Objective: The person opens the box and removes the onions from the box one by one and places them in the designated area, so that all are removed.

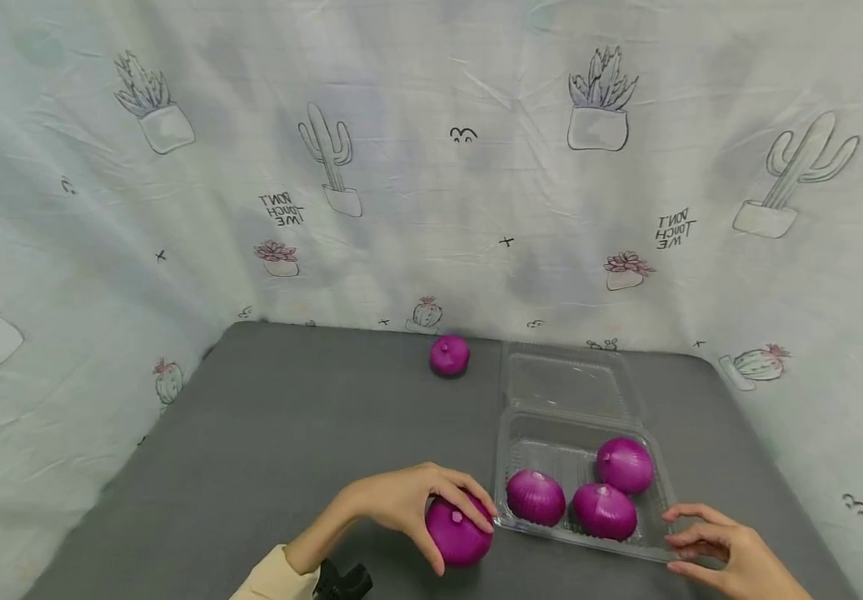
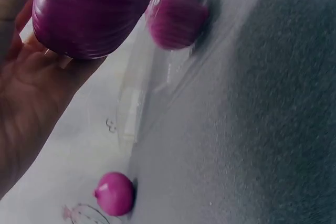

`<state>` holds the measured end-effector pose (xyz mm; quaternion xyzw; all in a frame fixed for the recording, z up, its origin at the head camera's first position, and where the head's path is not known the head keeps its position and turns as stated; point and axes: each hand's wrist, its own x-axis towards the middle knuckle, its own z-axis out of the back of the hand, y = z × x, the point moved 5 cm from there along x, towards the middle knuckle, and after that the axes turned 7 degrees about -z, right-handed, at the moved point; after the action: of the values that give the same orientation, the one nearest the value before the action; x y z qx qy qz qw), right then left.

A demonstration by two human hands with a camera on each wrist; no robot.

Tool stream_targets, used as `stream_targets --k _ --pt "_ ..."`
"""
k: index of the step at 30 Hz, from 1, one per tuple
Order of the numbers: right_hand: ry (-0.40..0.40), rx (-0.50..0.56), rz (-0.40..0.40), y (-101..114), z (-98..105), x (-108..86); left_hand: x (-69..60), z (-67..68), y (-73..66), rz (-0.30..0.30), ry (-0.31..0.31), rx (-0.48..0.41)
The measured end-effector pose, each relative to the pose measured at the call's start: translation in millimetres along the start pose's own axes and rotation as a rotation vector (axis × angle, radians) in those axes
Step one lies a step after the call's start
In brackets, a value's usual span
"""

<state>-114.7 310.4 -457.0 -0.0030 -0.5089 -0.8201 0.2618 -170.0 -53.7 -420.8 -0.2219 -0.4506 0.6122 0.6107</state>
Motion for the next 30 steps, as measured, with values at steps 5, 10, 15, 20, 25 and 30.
stream_targets --k 5,10,15,20,25,30 --pt "-0.001 0.008 -0.014 -2 -1 4.4 -6.2 13.8 15.1 0.023 -0.037 -0.139" --pt "0.007 0.038 -0.099 -7 1 2.9 -9.9 29.4 32.6 0.078 -0.069 -0.137" --pt "0.002 0.039 -0.096 -9 3 -1.2 -14.7 40.4 55.7 0.114 -0.096 -0.114" --pt "-0.024 0.017 -0.094 -12 2 -5.0 -15.0 64.0 77.4 0.178 -0.121 -0.025" --pt "-0.027 0.033 -0.062 -11 1 -3.5 -15.4 94.8 93.7 0.266 -0.189 0.049" --pt "-0.024 0.038 -0.061 -10 1 -4.2 -14.8 112.0 111.8 0.279 -0.258 0.087"
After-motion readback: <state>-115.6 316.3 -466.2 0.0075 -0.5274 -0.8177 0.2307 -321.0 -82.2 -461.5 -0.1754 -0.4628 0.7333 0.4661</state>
